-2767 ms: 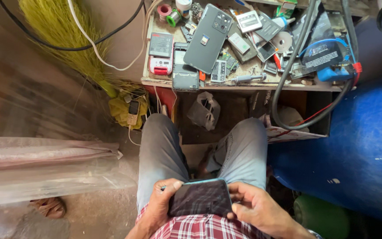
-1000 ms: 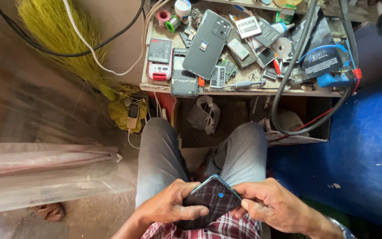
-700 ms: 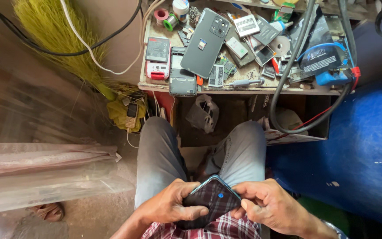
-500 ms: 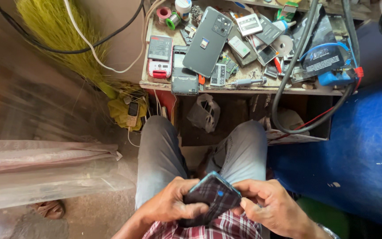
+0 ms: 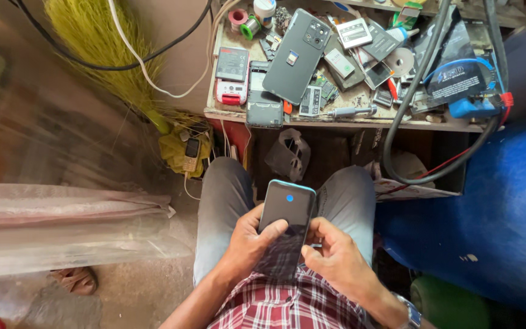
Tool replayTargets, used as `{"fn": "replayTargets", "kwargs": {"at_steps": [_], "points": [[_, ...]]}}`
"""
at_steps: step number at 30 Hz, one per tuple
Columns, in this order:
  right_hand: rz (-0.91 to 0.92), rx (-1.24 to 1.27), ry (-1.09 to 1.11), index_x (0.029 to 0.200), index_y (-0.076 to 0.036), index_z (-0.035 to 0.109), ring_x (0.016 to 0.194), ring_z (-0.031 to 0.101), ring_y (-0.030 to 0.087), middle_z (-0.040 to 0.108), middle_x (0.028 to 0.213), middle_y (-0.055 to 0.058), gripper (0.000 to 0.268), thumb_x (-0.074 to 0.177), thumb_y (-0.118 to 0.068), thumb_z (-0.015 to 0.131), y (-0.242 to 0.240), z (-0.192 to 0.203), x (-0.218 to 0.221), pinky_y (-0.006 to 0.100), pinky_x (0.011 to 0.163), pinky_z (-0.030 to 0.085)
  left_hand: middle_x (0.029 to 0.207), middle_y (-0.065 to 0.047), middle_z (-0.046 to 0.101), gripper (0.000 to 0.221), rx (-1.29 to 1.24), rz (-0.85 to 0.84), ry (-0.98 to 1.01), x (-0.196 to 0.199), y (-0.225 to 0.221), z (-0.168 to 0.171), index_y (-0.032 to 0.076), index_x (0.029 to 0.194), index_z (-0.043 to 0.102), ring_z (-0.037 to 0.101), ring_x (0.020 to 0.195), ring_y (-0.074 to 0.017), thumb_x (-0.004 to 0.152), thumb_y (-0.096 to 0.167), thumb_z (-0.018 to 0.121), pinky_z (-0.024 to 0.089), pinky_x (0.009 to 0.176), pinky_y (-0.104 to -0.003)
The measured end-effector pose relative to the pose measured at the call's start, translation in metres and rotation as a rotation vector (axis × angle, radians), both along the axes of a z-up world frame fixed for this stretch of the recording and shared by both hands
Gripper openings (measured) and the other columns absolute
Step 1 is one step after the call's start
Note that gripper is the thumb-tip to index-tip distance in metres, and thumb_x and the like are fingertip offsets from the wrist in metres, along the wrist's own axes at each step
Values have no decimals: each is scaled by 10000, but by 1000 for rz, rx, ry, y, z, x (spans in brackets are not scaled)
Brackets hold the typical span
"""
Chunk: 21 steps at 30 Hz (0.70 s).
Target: The person is repairing a smartphone by removing the back cover and using a screwdriver to manipulate internal components. The person handles the phone and a screwdriver, working on the device's internal parts.
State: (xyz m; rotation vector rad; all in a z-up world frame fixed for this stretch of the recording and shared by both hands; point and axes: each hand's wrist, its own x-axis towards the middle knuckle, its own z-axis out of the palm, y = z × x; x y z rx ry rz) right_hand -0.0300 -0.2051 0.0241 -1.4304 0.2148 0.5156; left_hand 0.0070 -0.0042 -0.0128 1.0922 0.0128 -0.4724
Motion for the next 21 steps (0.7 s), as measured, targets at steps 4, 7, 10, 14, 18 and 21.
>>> {"fn": "replayTargets", "kwargs": {"at_steps": [4, 7, 10, 14, 18, 21], "points": [[23, 36, 8, 1226, 30, 584, 974, 639, 132, 659, 1062, 85, 353, 878, 60, 630, 3, -1, 2, 277, 876, 563, 1031, -7, 718, 305, -22, 13, 76, 3, 2, -6, 20, 1207, 680, 648, 927, -78, 945, 176, 693, 553, 842, -265], [60, -15, -2, 1275, 14, 554, 1020, 632, 132, 644, 1109, 91, 417, 868, 64, 627, 7, 4, -1, 277, 901, 554, 1043, -15, 727, 310, -60, 16, 94, 3, 2, -7, 30, 1207, 682, 655, 923, -84, 939, 186, 687, 560, 843, -269], [57, -26, 21, 1339, -13, 511, 1023, 627, 127, 642, 1140, 85, 512, 844, 76, 610, 11, 10, -3, 285, 858, 544, 1031, -33, 725, 289, -112, 54, 131, 0, 0, -6, 21, 1190, 675, 660, 901, -100, 946, 175, 687, 565, 815, -280], [65, -29, 23, 1420, -34, 454, 1037, 635, 118, 648, 1185, 83, 612, 836, 87, 589, 15, 17, -3, 273, 841, 547, 1025, -33, 727, 283, -134, 106, 104, 2, -1, -4, 13, 1188, 684, 664, 897, -97, 947, 162, 689, 567, 814, -277], [124, -60, 22, 1491, -69, 396, 974, 635, 113, 675, 1197, 81, 702, 830, 89, 570, 18, 19, -9, 257, 783, 540, 982, -36, 731, 262, -126, 156, 104, 3, -1, -5, 14, 1168, 695, 657, 842, -102, 946, 154, 685, 561, 767, -286], [128, -57, 13, 1508, -69, 389, 940, 644, 116, 678, 1161, 75, 739, 816, 86, 595, 21, 20, -14, 257, 796, 560, 1006, -43, 733, 270, -123, 162, 106, 2, -2, -7, 21, 1187, 687, 658, 860, -106, 949, 147, 670, 561, 777, -281]]}}
